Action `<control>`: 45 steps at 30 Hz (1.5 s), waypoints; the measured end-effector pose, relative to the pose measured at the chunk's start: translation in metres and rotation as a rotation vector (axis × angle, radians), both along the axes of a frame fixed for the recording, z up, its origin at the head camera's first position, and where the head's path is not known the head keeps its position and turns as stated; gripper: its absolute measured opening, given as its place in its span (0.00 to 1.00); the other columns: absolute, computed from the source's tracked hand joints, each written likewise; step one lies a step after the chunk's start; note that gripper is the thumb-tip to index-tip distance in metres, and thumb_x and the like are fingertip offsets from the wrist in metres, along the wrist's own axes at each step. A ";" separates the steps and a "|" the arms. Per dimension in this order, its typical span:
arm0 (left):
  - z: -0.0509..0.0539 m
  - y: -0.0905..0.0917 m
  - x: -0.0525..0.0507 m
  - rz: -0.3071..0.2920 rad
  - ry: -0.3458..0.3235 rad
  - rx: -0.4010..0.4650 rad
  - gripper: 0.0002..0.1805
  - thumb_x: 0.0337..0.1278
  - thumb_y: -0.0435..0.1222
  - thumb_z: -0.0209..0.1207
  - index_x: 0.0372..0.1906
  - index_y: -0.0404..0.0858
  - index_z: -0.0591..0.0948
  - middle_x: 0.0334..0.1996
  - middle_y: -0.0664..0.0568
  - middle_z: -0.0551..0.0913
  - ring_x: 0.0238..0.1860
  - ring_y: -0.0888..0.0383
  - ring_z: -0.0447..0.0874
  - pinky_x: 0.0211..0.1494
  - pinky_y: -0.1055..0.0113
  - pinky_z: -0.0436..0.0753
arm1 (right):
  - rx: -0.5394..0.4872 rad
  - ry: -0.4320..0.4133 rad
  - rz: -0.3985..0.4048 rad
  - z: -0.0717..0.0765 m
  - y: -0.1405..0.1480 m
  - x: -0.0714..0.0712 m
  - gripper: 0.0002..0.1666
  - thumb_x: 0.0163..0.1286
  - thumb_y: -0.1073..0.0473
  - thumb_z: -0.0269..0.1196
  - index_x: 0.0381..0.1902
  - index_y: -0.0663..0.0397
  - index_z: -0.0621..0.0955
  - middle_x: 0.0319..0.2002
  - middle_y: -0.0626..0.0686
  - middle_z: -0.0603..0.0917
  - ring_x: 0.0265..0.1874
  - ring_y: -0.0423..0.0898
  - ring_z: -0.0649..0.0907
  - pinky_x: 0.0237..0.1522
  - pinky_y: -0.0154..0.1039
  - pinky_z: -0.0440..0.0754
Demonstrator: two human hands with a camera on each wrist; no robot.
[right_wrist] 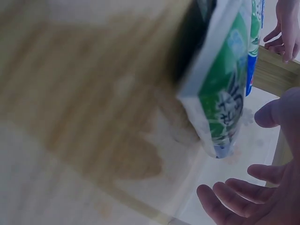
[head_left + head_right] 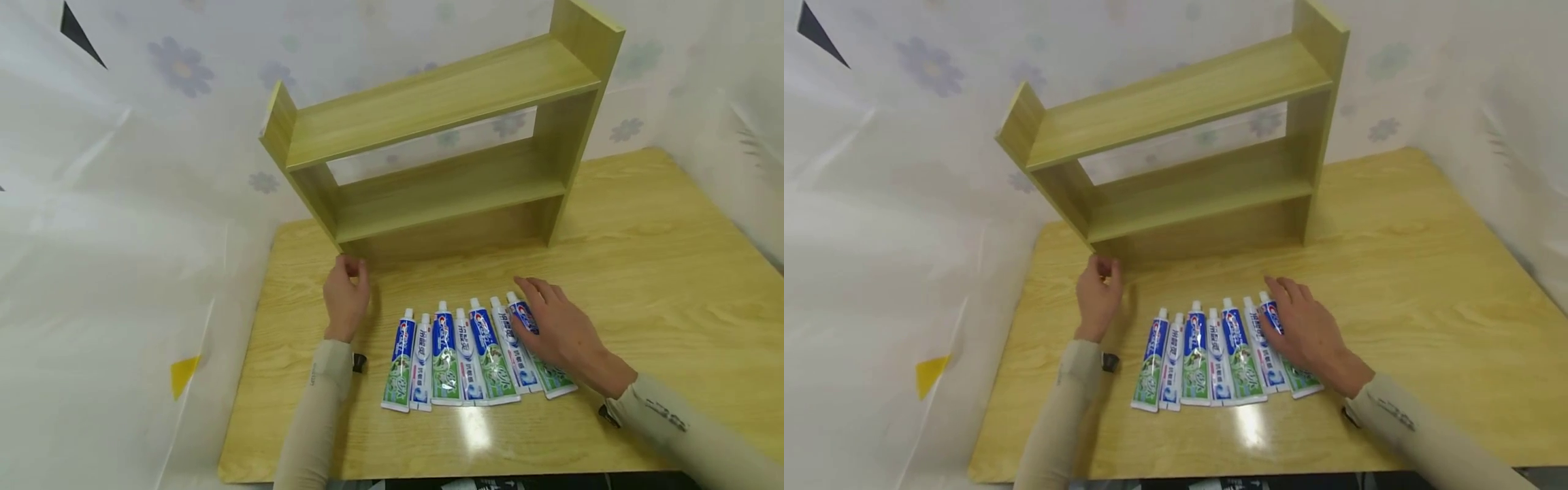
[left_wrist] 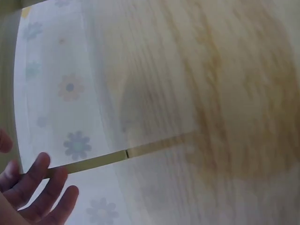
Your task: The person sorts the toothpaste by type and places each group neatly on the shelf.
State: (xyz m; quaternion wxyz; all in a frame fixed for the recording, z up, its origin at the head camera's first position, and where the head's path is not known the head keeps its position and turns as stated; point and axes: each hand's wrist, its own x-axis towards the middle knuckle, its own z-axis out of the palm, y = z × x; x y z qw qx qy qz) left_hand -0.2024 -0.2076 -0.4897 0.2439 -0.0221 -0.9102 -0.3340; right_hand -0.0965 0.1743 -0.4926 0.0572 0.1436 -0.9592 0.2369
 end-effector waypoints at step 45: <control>-0.010 -0.012 -0.005 -0.059 -0.051 0.023 0.11 0.87 0.32 0.49 0.59 0.27 0.74 0.46 0.28 0.87 0.45 0.35 0.92 0.43 0.45 0.93 | -0.067 -0.325 0.033 0.011 0.007 0.002 0.42 0.70 0.53 0.75 0.74 0.61 0.70 0.49 0.65 0.86 0.35 0.47 0.84 0.33 0.41 0.83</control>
